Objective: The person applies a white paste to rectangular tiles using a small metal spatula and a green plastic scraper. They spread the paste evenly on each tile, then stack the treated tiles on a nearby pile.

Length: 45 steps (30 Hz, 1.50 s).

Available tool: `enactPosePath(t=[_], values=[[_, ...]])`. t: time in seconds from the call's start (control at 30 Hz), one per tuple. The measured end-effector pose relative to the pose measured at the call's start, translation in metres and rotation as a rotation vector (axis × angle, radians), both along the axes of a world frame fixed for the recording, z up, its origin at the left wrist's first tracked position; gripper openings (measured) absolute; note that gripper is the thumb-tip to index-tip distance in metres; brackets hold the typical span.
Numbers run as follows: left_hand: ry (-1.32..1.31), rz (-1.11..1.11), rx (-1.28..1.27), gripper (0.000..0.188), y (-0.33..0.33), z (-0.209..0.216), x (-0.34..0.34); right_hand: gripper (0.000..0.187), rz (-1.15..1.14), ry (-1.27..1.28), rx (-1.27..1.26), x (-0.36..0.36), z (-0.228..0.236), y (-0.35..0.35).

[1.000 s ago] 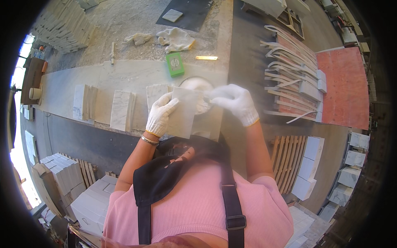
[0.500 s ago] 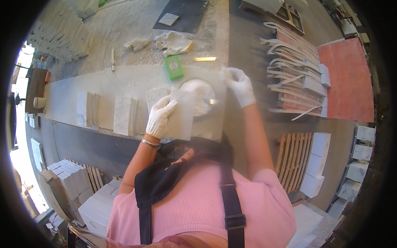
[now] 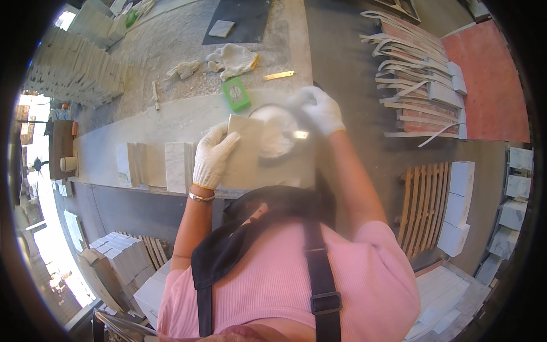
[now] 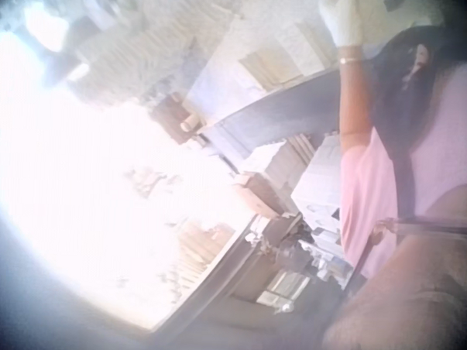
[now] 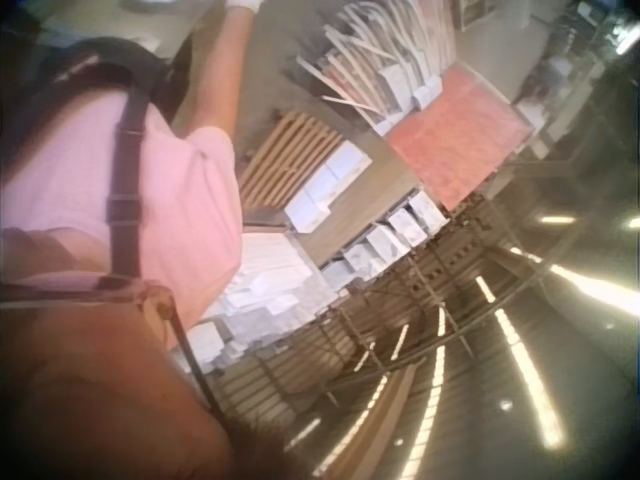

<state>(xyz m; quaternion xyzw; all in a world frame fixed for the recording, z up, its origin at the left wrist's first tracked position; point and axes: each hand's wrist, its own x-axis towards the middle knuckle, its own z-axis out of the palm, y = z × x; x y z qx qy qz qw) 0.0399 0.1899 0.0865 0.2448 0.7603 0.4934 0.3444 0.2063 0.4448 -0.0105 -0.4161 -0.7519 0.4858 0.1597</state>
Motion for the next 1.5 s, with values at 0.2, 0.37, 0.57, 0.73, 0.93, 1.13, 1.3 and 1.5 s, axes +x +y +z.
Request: enactPosePath(t=[0.2,0.37,0.57,0.73,0.93,1.13,1.3,1.5], values=[[0.646,-0.252,-0.251,0.033,0.016,0.023,0.012,0.033,-0.016,-0.049,0.057,0.040,0.035,-0.034],[0.670,-0.324,-0.218,0.039,0.021,0.028,0.018,0.036,0.138,-0.211,0.013,0.040,0.050,-0.063],[0.564,-0.305,-0.271,0.030,0.015,0.027,0.008,0.030,0.237,-0.182,0.097,0.032,0.038,-0.069],[0.460,-0.246,-0.275,0.036,0.006,0.028,0.005,0.022,0.167,-0.110,0.133,0.033,0.032,-0.064],[0.357,-0.233,-0.216,0.039,-0.010,0.020,-0.014,0.024,0.191,-0.115,0.324,0.035,0.041,-0.065],[0.051,-0.255,-0.097,0.040,-0.046,-0.002,-0.051,0.031,0.178,-0.030,0.376,0.044,0.038,-0.068],[0.074,-0.343,-0.155,0.042,-0.054,-0.020,-0.058,0.026,0.189,-0.120,0.445,0.044,0.029,-0.070],[0.320,-0.462,-0.315,0.043,-0.038,-0.016,-0.046,0.027,0.336,-0.459,0.457,0.028,0.032,-0.076]])
